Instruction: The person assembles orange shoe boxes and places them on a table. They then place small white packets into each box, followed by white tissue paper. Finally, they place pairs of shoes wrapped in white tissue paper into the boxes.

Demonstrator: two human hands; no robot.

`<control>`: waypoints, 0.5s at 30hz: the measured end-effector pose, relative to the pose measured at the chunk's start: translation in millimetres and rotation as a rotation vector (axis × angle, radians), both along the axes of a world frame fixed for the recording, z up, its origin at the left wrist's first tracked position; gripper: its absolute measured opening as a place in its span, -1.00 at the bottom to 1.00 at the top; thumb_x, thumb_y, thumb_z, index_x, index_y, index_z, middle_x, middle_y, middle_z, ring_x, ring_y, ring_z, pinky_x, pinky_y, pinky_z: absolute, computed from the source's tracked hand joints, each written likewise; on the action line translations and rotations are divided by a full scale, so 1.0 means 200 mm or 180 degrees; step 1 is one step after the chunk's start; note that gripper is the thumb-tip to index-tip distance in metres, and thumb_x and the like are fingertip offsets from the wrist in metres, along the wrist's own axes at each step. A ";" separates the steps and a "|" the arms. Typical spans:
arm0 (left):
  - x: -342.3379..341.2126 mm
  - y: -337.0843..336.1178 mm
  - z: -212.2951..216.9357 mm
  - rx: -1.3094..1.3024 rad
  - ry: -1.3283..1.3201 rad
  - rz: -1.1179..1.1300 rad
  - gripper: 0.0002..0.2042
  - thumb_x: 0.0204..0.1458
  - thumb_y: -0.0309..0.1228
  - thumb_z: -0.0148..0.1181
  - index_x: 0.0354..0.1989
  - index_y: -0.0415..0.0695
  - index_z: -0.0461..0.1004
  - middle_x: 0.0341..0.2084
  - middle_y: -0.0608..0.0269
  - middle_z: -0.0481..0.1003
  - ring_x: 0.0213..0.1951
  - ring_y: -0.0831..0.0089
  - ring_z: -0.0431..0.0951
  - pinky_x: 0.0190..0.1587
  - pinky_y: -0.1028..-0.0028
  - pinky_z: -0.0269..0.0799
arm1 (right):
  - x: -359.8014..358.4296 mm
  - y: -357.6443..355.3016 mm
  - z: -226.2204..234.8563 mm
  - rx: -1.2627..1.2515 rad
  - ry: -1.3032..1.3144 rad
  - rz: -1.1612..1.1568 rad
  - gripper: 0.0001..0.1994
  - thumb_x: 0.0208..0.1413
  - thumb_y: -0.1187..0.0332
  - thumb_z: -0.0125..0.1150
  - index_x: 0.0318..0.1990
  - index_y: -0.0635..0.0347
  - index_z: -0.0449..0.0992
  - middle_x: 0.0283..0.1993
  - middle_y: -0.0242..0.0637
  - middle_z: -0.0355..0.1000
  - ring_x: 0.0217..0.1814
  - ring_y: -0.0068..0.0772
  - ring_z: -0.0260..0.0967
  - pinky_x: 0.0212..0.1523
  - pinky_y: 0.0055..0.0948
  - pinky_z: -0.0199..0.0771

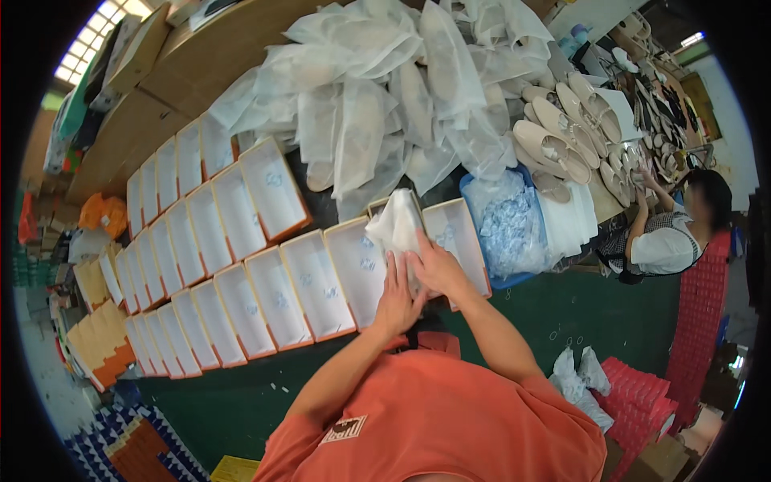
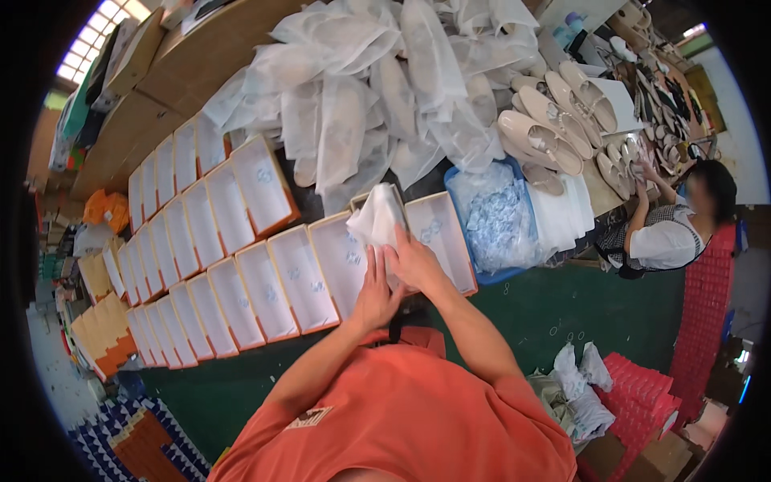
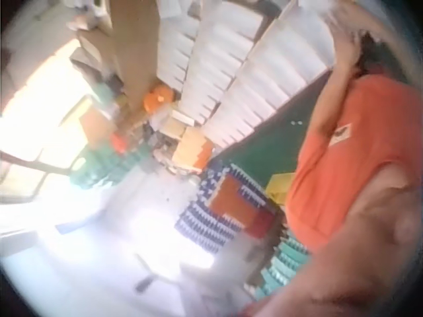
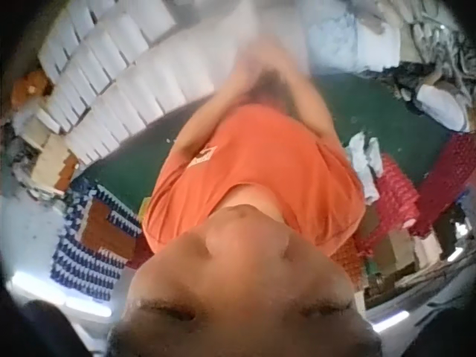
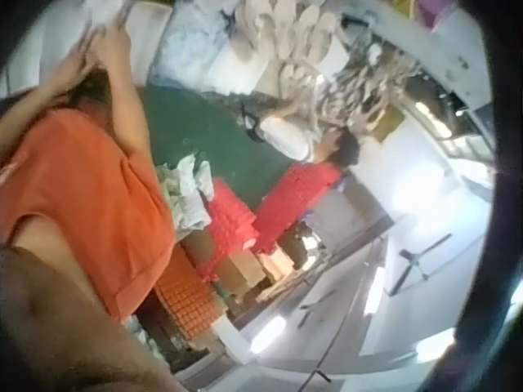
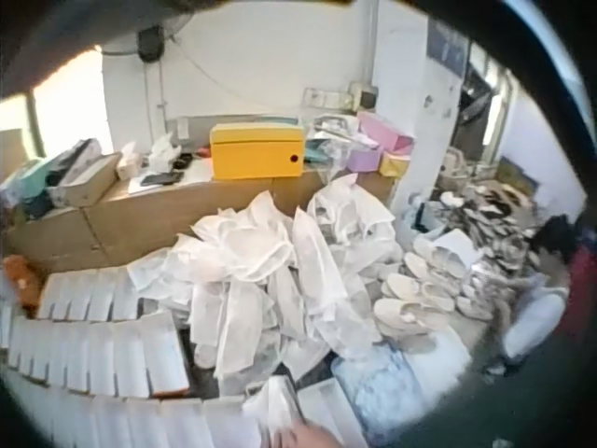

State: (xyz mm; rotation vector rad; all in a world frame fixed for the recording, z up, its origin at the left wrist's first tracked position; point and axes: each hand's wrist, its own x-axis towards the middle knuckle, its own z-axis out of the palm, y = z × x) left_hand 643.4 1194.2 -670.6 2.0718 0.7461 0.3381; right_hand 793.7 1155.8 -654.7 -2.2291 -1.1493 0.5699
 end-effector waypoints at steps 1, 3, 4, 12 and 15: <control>0.01 0.00 0.03 0.0628 0.0874 -0.0451 -0.20 0.09 -0.01 0.16 0.46 -0.05 0.00 0.46 -0.19 -0.24 0.42 -0.31 -0.15 0.35 -0.21 -0.04 | 0.15 0.03 -0.02 -0.0330 0.0558 0.0241 -0.63 0.23 0.22 0.01 0.08 0.27 0.45 -0.22 0.24 0.49 -0.17 0.35 0.45 -0.11 0.07 0.47; 0.09 0.05 -0.10 0.1062 0.1169 -0.0707 -0.22 0.07 0.00 0.18 0.46 0.07 0.02 0.47 -0.10 -0.17 0.43 -0.25 -0.11 0.33 -0.30 -0.11 | 0.51 0.17 -0.07 0.0688 0.0407 -0.0006 -0.65 0.19 0.27 0.05 -0.01 0.37 0.44 -0.35 0.24 0.46 -0.22 0.33 0.43 -0.14 0.05 0.46; 0.11 0.05 -0.18 0.1257 0.1343 -0.0822 -0.22 0.06 0.00 0.18 0.46 0.13 0.03 0.47 -0.05 -0.14 0.43 -0.22 -0.09 0.32 -0.34 -0.14 | 0.69 0.27 -0.09 0.0514 0.0038 -0.0460 -0.68 0.14 0.30 0.09 -0.06 0.38 0.44 -0.33 0.19 0.47 -0.22 0.29 0.44 -0.14 0.04 0.46; 0.43 0.84 -0.08 0.1222 0.0443 0.0488 -0.33 -0.12 -0.29 0.41 0.19 -0.22 0.27 0.14 -0.16 0.30 0.18 -0.12 0.32 0.23 -0.01 0.19 | 1.29 0.38 -0.51 -0.0283 -0.0703 -0.1225 -0.70 -0.10 0.43 0.29 -0.14 0.25 0.49 -0.17 -0.04 0.51 -0.26 -0.04 0.52 -0.17 -0.12 0.52; 0.73 1.29 -0.20 0.0615 0.0424 0.1265 -0.23 -0.17 -0.30 0.44 0.20 -0.31 0.16 0.01 -0.30 0.34 0.09 -0.19 0.35 0.12 0.12 0.31 | 1.18 0.47 -0.26 0.1248 0.2415 -0.2189 -0.70 -0.01 0.51 0.31 -0.07 0.27 0.51 -0.18 -0.21 0.56 -0.24 -0.41 0.51 -0.21 -0.44 0.51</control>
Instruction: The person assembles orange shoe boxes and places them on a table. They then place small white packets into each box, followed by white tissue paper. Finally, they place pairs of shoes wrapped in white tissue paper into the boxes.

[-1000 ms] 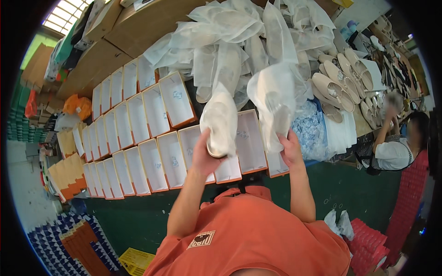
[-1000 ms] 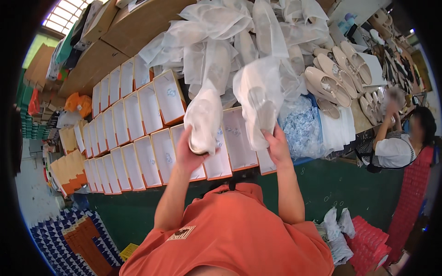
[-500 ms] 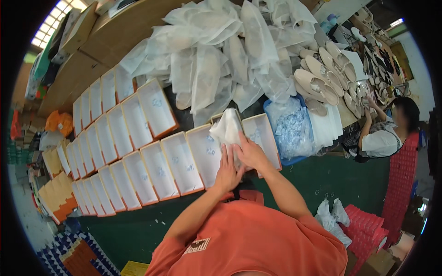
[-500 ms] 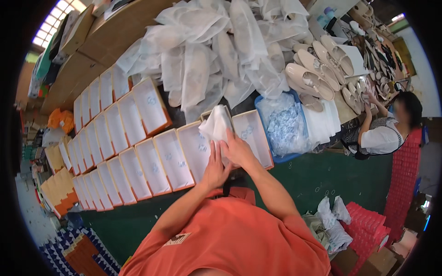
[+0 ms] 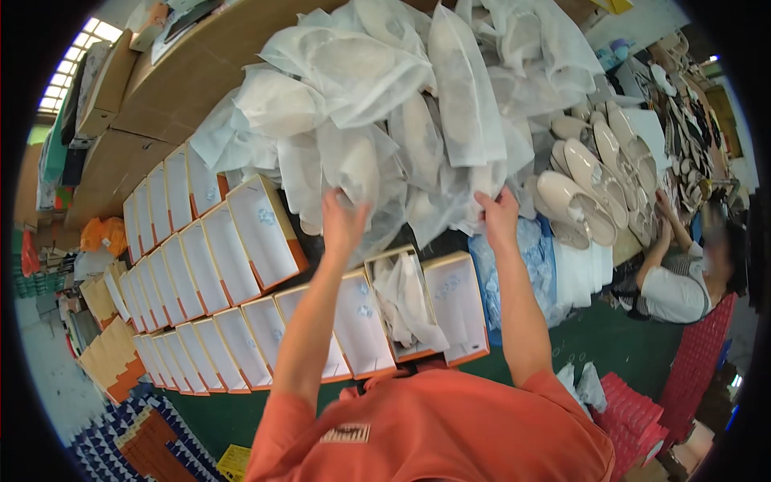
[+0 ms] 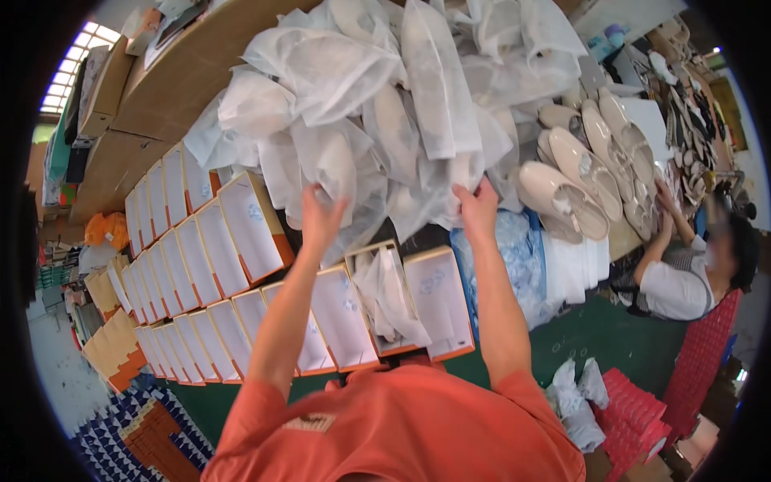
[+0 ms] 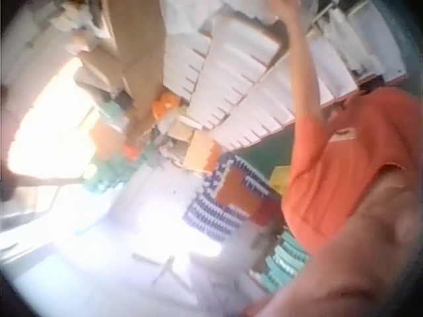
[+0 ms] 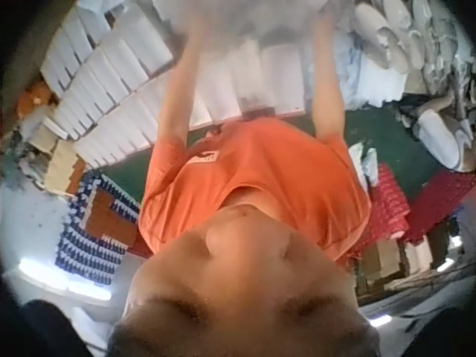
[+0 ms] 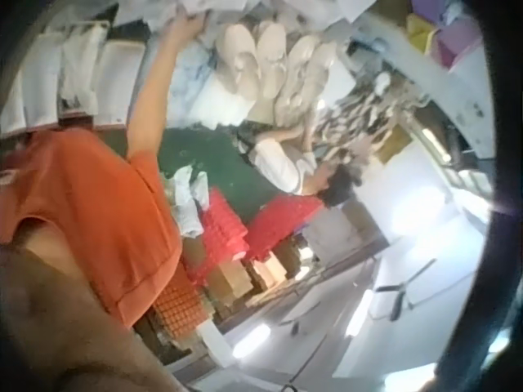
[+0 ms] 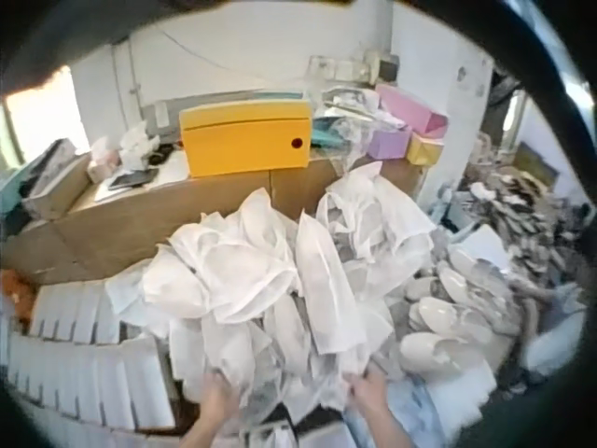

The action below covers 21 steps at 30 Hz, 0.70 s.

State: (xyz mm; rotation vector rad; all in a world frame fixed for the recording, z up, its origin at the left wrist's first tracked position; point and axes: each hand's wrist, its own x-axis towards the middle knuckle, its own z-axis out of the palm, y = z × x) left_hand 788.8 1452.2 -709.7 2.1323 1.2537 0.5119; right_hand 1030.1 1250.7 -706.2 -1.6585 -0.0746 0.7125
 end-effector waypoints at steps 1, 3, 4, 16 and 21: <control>0.06 0.07 -0.05 -0.0478 0.0094 0.0064 -0.20 -0.19 -0.31 0.45 0.20 -0.33 0.13 0.02 -0.34 0.33 0.09 -0.21 0.36 0.13 0.14 0.32 | -0.09 0.01 0.11 0.0420 0.0456 -0.0128 -0.70 0.01 0.52 0.29 -0.06 0.30 0.51 -0.18 -0.24 0.56 -0.25 -0.44 0.51 -0.22 -0.46 0.50; 0.11 0.12 -0.09 -0.0500 0.0140 0.0115 -0.18 -0.20 -0.31 0.42 0.21 -0.35 0.08 -0.03 -0.36 0.37 0.05 -0.19 0.41 0.11 0.15 0.33 | -0.20 -0.02 0.31 0.1374 0.1276 -0.0464 -0.71 0.06 0.53 0.24 -0.04 0.34 0.50 -0.17 -0.31 0.55 -0.25 -0.51 0.50 -0.23 -0.52 0.49; 0.09 0.11 -0.10 -0.0537 0.0192 0.0172 -0.17 -0.20 -0.31 0.41 0.21 -0.36 0.06 -0.05 -0.37 0.39 0.03 -0.18 0.43 0.11 0.15 0.34 | -0.25 -0.09 0.44 0.1222 0.1152 -0.0187 -0.69 0.06 0.53 0.23 -0.01 0.35 0.49 -0.14 -0.28 0.55 -0.21 -0.48 0.50 -0.19 -0.49 0.50; -0.98 -0.41 0.40 -0.4481 -0.3483 0.0578 -0.47 0.11 -0.13 0.07 0.16 -0.26 0.38 0.00 0.00 0.53 0.01 0.15 0.57 0.12 0.19 0.51 | -0.94 -0.60 0.37 0.1820 0.1128 0.0211 -0.53 0.22 0.42 0.11 0.29 0.21 0.30 0.15 -0.14 0.44 0.08 -0.27 0.50 0.07 -0.27 0.57; -1.27 -0.71 0.44 -0.3889 -0.1508 0.0933 -0.55 0.17 -0.24 0.02 0.17 -0.24 0.37 -0.05 0.05 0.54 -0.06 0.22 0.59 0.04 0.27 0.50 | -1.20 -0.54 0.22 0.0347 -0.0092 0.1612 -0.58 0.11 0.45 0.21 0.15 0.27 0.40 0.07 -0.03 0.47 0.01 -0.14 0.51 0.01 -0.21 0.53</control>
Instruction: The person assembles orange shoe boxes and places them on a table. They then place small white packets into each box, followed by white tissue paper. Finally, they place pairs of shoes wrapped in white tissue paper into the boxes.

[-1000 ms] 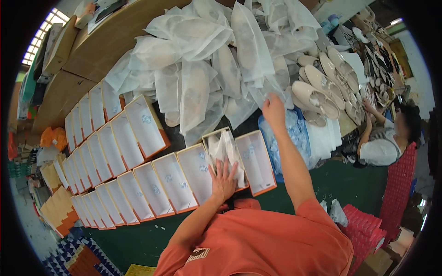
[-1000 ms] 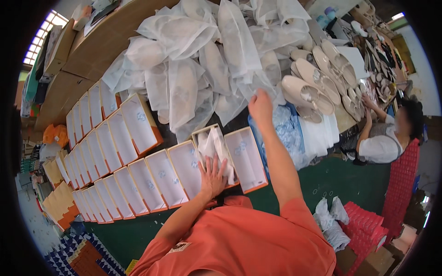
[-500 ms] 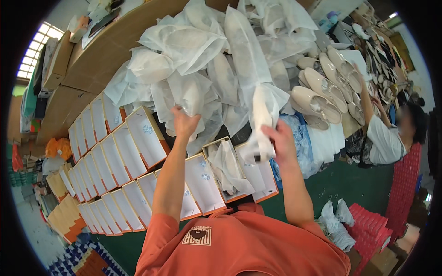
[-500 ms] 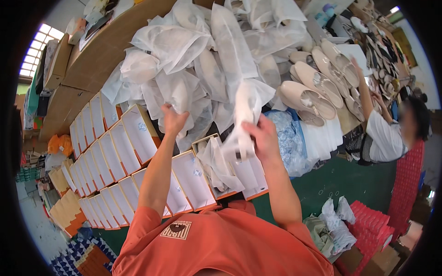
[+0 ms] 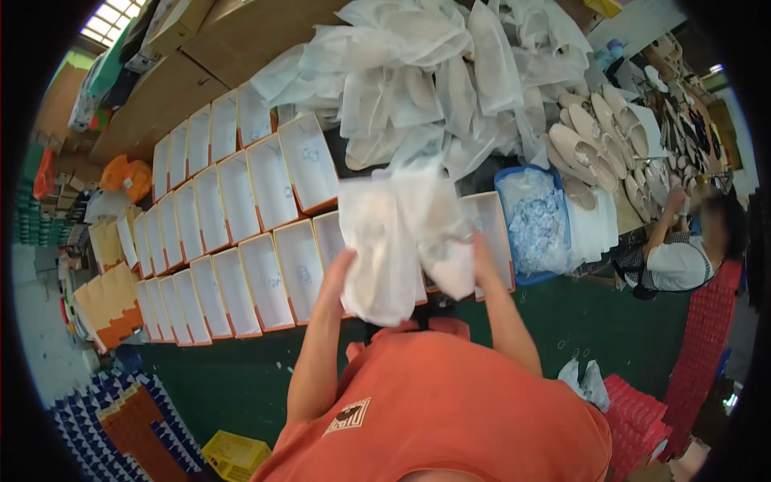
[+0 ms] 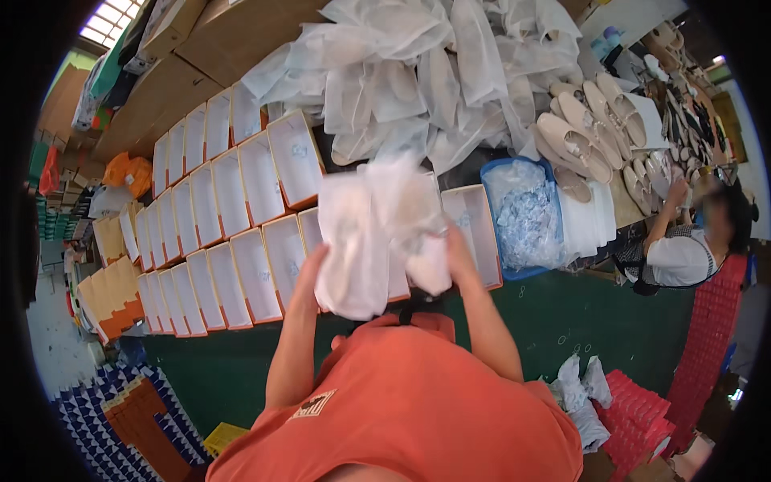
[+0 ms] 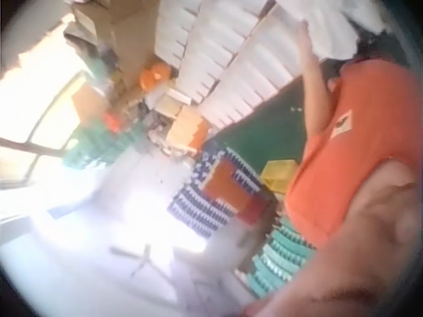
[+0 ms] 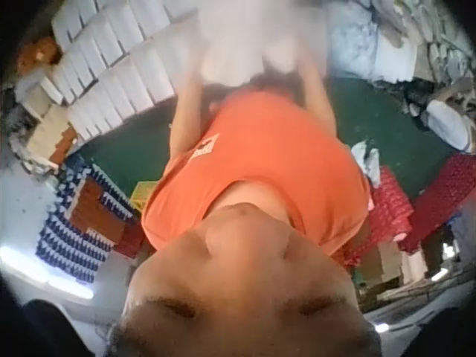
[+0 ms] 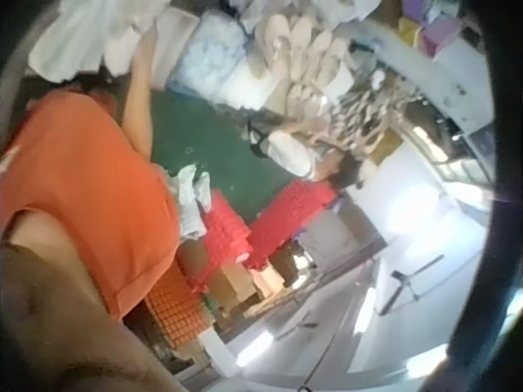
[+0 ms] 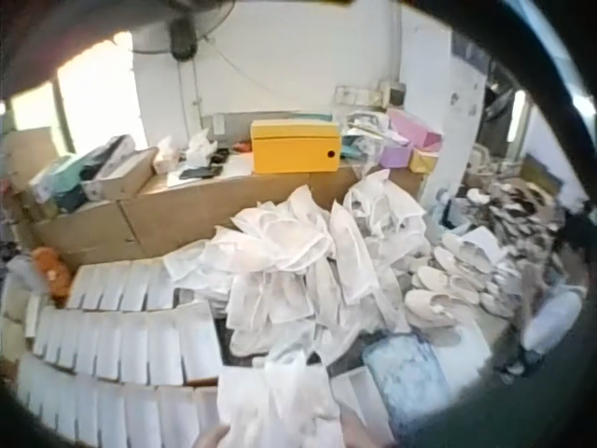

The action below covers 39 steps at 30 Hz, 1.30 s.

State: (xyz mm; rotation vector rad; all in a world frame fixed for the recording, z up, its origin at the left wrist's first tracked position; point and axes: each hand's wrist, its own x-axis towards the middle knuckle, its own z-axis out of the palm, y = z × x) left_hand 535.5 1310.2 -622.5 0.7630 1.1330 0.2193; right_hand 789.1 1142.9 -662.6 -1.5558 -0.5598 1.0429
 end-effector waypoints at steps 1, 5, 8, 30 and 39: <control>-0.03 -0.04 -0.09 0.0361 0.0226 -0.0330 -0.57 0.18 -0.27 0.01 0.18 -0.24 0.36 -0.06 0.06 0.54 -0.08 0.24 0.59 0.03 0.28 0.49 | -0.05 0.06 0.07 -0.0480 -0.0444 0.0354 -0.60 0.12 0.43 0.19 0.13 0.27 0.40 0.05 0.04 0.47 0.01 -0.03 0.51 0.01 -0.16 0.52; 0.20 -0.26 -0.15 0.2018 0.1286 -0.1450 -0.42 0.20 -0.23 0.05 0.32 -0.31 0.15 0.25 -0.24 0.25 0.22 -0.10 0.32 0.24 0.22 0.28 | -0.42 0.20 -0.04 -0.0939 -0.2385 0.0750 -0.61 0.14 0.34 0.12 0.11 0.28 0.41 -0.12 0.12 0.50 -0.01 0.19 0.47 0.00 -0.05 0.48; 0.23 -0.40 -0.33 0.3623 0.1045 -0.2078 -0.33 0.15 -0.18 0.12 0.40 -0.18 0.10 0.39 -0.25 0.01 0.38 -0.13 0.07 0.36 0.06 0.05 | -0.22 0.29 -0.09 -0.0094 -0.1904 0.0794 -0.72 0.13 0.34 0.12 -0.06 0.30 0.49 -0.28 0.08 0.49 -0.14 0.17 0.47 -0.11 -0.04 0.49; 1.18 0.65 -0.34 0.4221 0.1292 -0.2833 -0.26 -0.16 -0.31 0.26 0.27 -0.27 0.17 0.05 -0.25 0.41 0.10 -0.11 0.44 0.11 0.15 0.40 | 0.75 0.11 0.40 0.1772 0.0600 -0.1967 -0.48 0.20 0.29 0.15 0.28 0.31 0.27 0.16 -0.06 0.39 0.17 -0.17 0.41 0.11 -0.19 0.46; 0.71 -0.04 -0.17 0.1097 -0.0602 -0.1025 -0.50 0.35 -0.15 -0.31 0.23 -0.31 0.27 0.14 -0.17 0.35 0.20 0.04 0.35 0.28 0.22 0.21 | 0.45 -0.29 0.24 -0.0187 -0.0703 -0.1074 -0.61 0.19 0.36 0.11 0.16 0.32 0.42 0.11 0.03 0.47 0.14 -0.10 0.46 0.13 -0.26 0.43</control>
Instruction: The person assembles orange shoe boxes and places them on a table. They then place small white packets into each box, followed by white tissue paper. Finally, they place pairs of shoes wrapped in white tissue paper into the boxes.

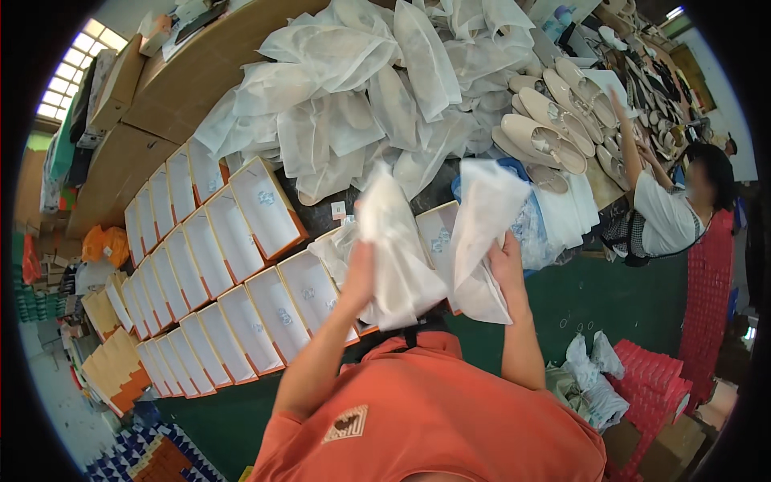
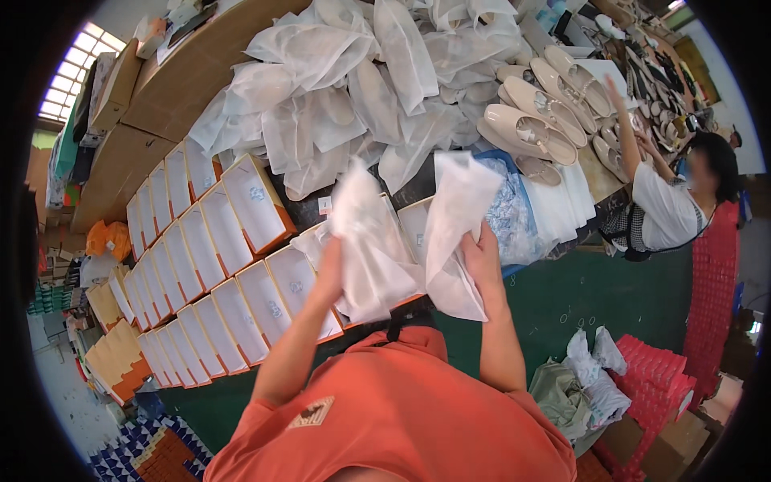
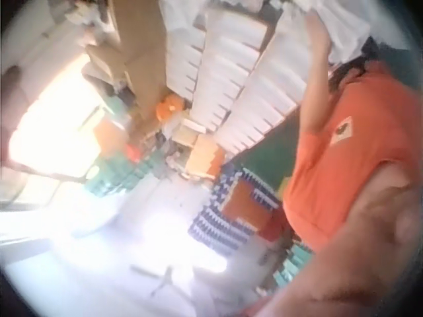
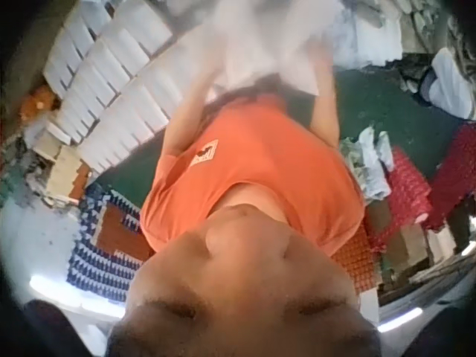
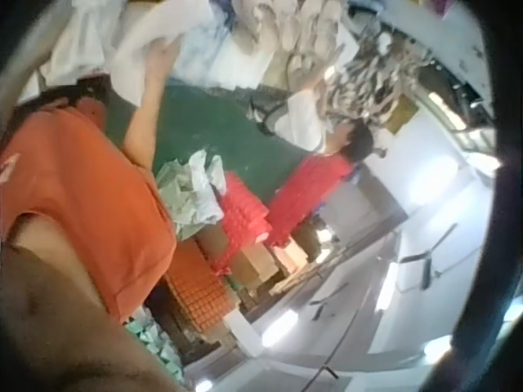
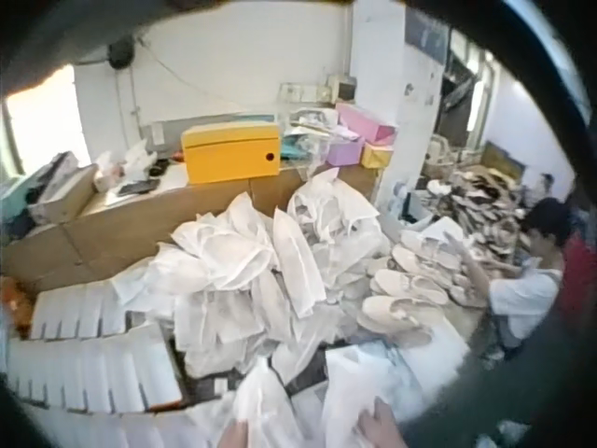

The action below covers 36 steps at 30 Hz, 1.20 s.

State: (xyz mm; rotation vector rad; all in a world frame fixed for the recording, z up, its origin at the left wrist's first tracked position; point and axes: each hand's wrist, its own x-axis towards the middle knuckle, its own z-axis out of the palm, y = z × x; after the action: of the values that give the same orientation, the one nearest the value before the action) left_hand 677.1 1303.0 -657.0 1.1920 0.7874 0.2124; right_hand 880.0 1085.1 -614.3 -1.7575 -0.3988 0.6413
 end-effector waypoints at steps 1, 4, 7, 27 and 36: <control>-0.04 -0.14 -0.13 0.0207 0.0383 -0.0182 -0.50 0.34 -0.16 -0.30 0.23 -0.32 0.25 0.21 -0.30 0.29 0.26 -0.04 0.30 0.32 0.17 0.17 | -0.02 0.05 0.06 -0.0344 -0.0101 0.0061 -0.66 0.17 0.40 0.12 0.07 0.38 0.50 0.02 0.06 0.53 0.09 -0.05 0.50 0.09 -0.27 0.44; 0.22 -0.37 0.05 0.0384 0.1662 -0.1499 -0.35 0.21 -0.14 -0.10 0.33 -0.41 0.05 0.23 -0.64 0.10 0.23 -0.30 0.28 0.24 0.04 0.26 | -0.03 0.07 -0.08 -0.2400 -0.0915 0.1138 -0.59 0.20 0.33 0.09 0.12 0.43 0.38 -0.07 0.19 0.51 0.03 0.16 0.48 0.05 -0.10 0.47; 0.30 -0.58 -0.04 0.1805 0.0225 -0.0518 -0.40 0.17 -0.19 0.02 0.25 -0.42 0.20 0.27 -0.56 0.10 0.21 -0.29 0.32 0.29 0.10 0.19 | 0.01 0.10 -0.34 -0.2124 -0.1746 0.1629 -0.57 0.23 0.26 0.04 0.13 0.41 0.32 -0.12 0.19 0.51 -0.02 0.29 0.45 0.00 0.04 0.46; 1.41 0.70 -0.30 0.2111 0.0578 0.0830 -0.40 -0.08 -0.32 0.30 0.10 -0.43 0.30 -0.12 -0.17 0.52 -0.09 -0.05 0.56 0.01 0.17 0.44 | 0.52 0.96 -0.80 0.0310 0.1126 -0.1938 -0.21 0.03 0.28 0.25 0.38 0.34 0.03 0.22 0.00 0.32 0.18 -0.14 0.37 0.14 -0.26 0.38; 0.24 0.33 0.23 -0.1270 0.0136 0.0945 -0.58 0.00 -0.26 0.11 0.01 -0.23 0.48 -0.25 0.06 0.59 -0.27 0.27 0.63 -0.13 0.33 0.57 | -0.01 0.47 -0.24 0.0641 0.2746 -0.0770 -0.51 0.11 0.37 0.19 0.22 0.28 0.35 0.05 -0.18 0.49 0.03 -0.23 0.51 0.07 -0.31 0.50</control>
State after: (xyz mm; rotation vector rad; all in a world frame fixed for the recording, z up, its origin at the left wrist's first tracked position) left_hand 725.3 1368.7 -611.3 0.7034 0.9914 0.2600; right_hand 878.3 1178.3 -663.3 -1.1680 0.3313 1.0598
